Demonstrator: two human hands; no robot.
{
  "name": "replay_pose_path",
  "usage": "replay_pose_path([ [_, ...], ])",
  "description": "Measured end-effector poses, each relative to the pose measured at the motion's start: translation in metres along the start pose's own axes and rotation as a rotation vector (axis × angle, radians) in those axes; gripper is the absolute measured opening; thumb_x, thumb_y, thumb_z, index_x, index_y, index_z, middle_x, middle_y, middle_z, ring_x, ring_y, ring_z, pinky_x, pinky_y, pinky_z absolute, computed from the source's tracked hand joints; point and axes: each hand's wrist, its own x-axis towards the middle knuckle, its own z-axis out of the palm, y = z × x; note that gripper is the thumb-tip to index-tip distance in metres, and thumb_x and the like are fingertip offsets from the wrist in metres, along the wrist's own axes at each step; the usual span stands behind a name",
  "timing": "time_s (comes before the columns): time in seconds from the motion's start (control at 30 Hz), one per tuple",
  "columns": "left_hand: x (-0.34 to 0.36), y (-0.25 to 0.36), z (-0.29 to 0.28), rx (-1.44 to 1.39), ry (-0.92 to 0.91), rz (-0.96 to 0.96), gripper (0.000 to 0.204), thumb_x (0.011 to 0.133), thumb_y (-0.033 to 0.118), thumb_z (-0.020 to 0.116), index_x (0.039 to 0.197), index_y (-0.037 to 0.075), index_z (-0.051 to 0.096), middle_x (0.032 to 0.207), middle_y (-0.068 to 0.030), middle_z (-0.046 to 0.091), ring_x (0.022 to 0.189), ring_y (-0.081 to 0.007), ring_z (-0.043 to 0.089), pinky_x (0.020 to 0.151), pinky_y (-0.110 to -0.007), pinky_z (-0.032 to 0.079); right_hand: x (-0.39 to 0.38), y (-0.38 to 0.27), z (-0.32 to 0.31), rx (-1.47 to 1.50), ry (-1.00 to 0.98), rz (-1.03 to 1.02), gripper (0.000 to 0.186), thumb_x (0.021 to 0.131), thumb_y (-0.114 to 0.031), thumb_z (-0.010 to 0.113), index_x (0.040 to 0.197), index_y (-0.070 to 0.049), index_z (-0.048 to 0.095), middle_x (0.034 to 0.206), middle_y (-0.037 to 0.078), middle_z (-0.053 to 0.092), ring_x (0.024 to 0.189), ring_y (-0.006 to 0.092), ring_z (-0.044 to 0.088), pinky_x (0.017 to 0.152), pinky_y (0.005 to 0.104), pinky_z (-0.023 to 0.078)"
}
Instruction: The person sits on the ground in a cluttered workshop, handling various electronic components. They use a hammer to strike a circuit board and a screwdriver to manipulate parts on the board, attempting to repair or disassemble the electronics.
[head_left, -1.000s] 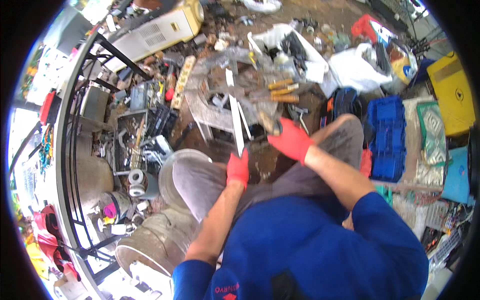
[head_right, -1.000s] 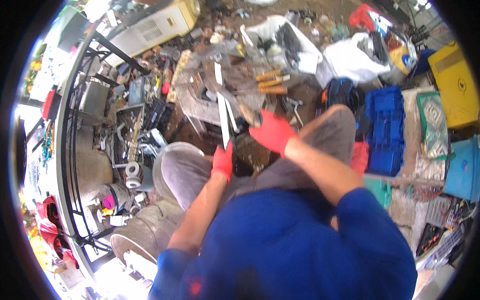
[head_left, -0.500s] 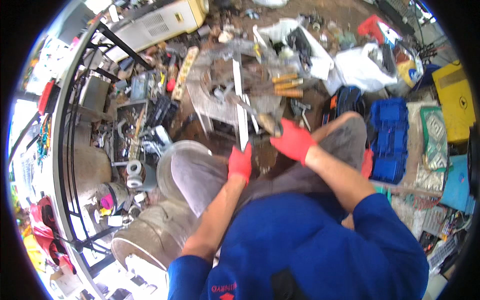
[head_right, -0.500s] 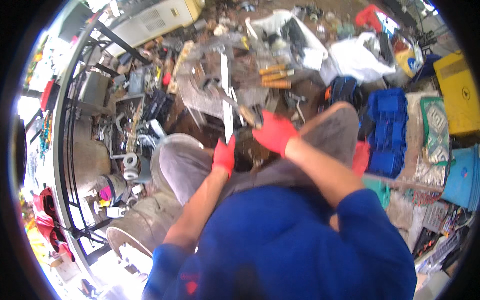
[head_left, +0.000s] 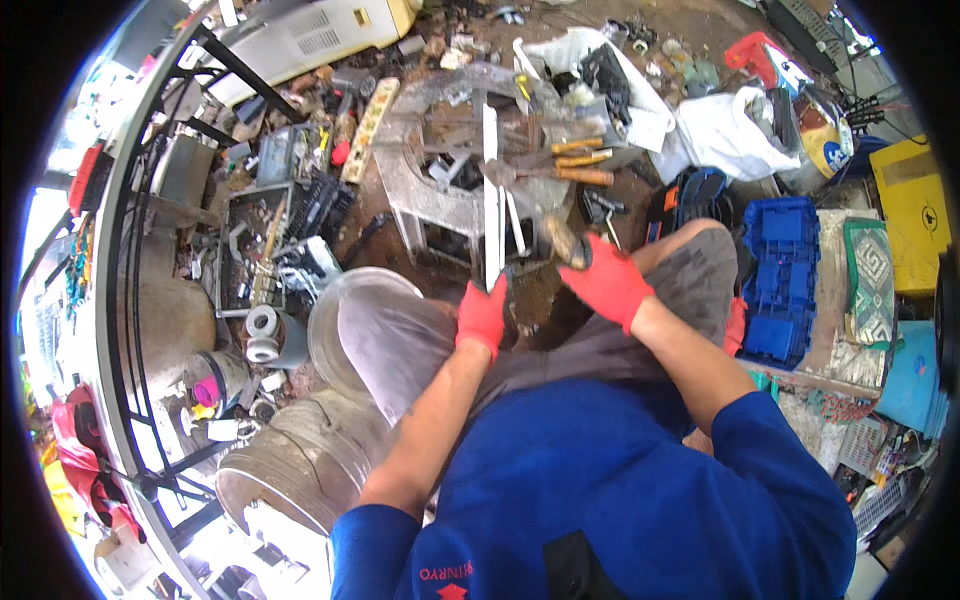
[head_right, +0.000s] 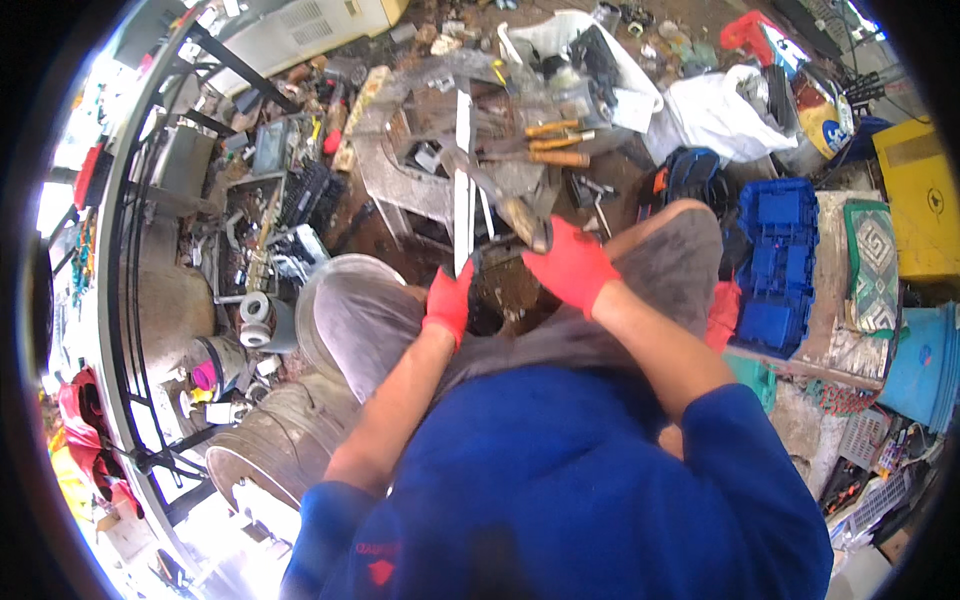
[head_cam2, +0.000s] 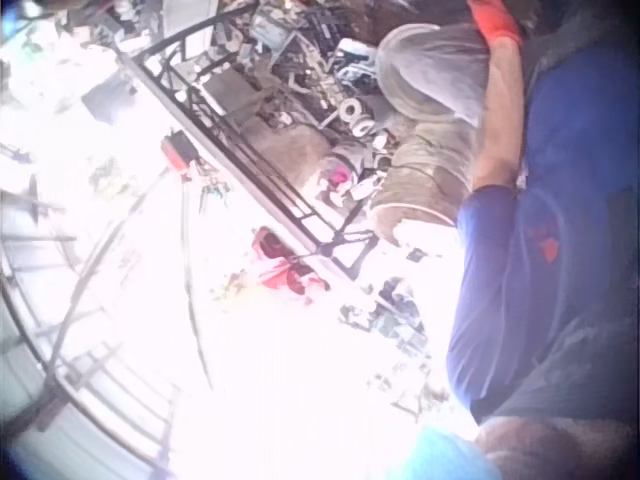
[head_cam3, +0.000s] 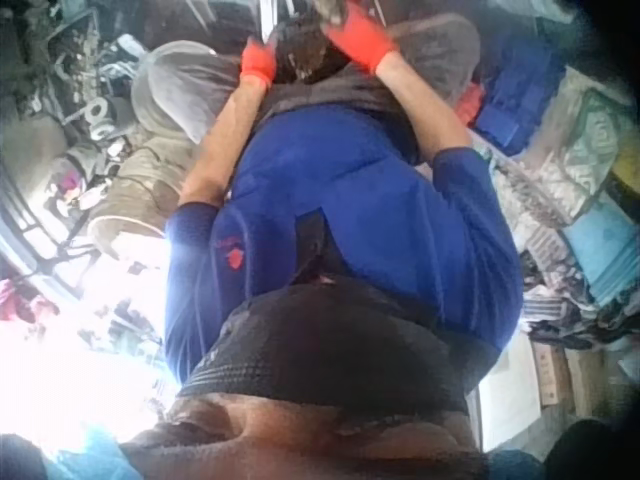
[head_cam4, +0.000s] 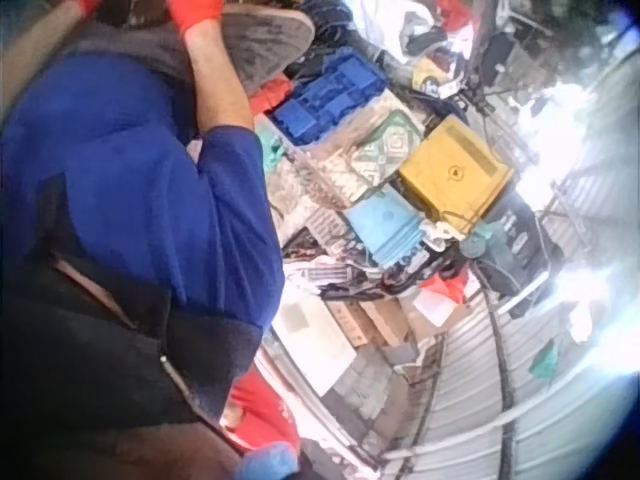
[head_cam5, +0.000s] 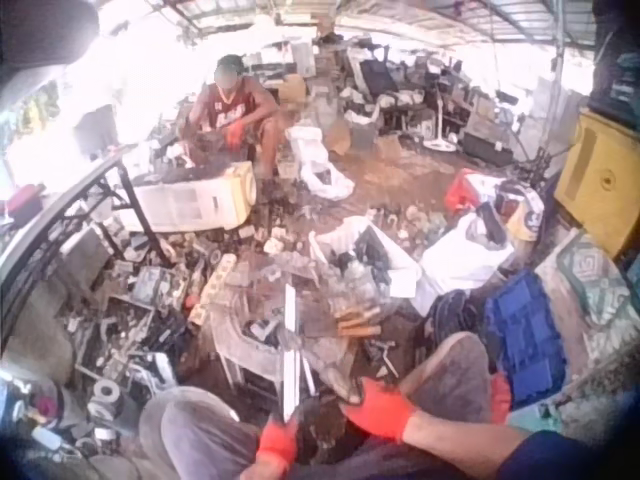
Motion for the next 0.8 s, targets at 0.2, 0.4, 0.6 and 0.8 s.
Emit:
replay_pose_path([
  [0.2,0.022,-0.030,-0.009,-0.354,-0.045,-0.005,0.057,0.093,0.042,0.067,0.120,-0.008,0.058,0.114,-0.0259,0.068,0.104,-0.0380,0.066,0.089,-0.042,0.049,0.011,-0.044,-0.020,0.076,0.288,-0.180,0.057,0.084,-0.036,0.071,0.126,-0.001,0.055,0.115,0.024,0.066,0.110,0.0402,0.062,0.090,0.0454,0.050],
  [0.4,-0.017,0.033,-0.032,-0.596,-0.045,-0.037,0.039,0.100,0.041,0.058,0.101,0.003,0.060,0.077,0.0020,0.055,0.069,-0.0071,0.049,0.058,-0.026,0.040,0.066,-0.003,-0.013,-0.132,0.245,0.038,0.060,0.088,-0.040,0.063,0.132,-0.001,0.049,0.116,0.022,0.066,0.109,0.0375,0.064,0.093,0.0459,0.050],
  [0.6,-0.029,0.050,-0.056,-0.592,0.142,0.173,0.035,0.102,0.045,0.052,0.091,0.012,0.052,0.065,0.0021,0.049,0.047,-0.0094,0.046,0.041,-0.025,0.037,0.080,0.033,0.025,-0.328,0.225,0.072,0.061,0.088,-0.039,0.064,0.134,-0.002,0.047,0.125,0.021,0.060,0.115,0.0372,0.060,0.093,0.0469,0.050],
  [0.8,-0.033,0.047,-0.066,-0.558,0.134,0.246,0.024,0.104,0.023,0.053,0.111,0.001,0.058,0.087,-0.0002,0.055,0.081,-0.0089,0.050,0.072,-0.027,0.044,0.067,-0.016,0.004,0.024,0.370,-0.303,0.070,0.088,-0.038,0.069,0.142,-0.001,0.043,0.134,0.024,0.054,0.123,0.0374,0.055,0.102,0.0420,0.046],
])
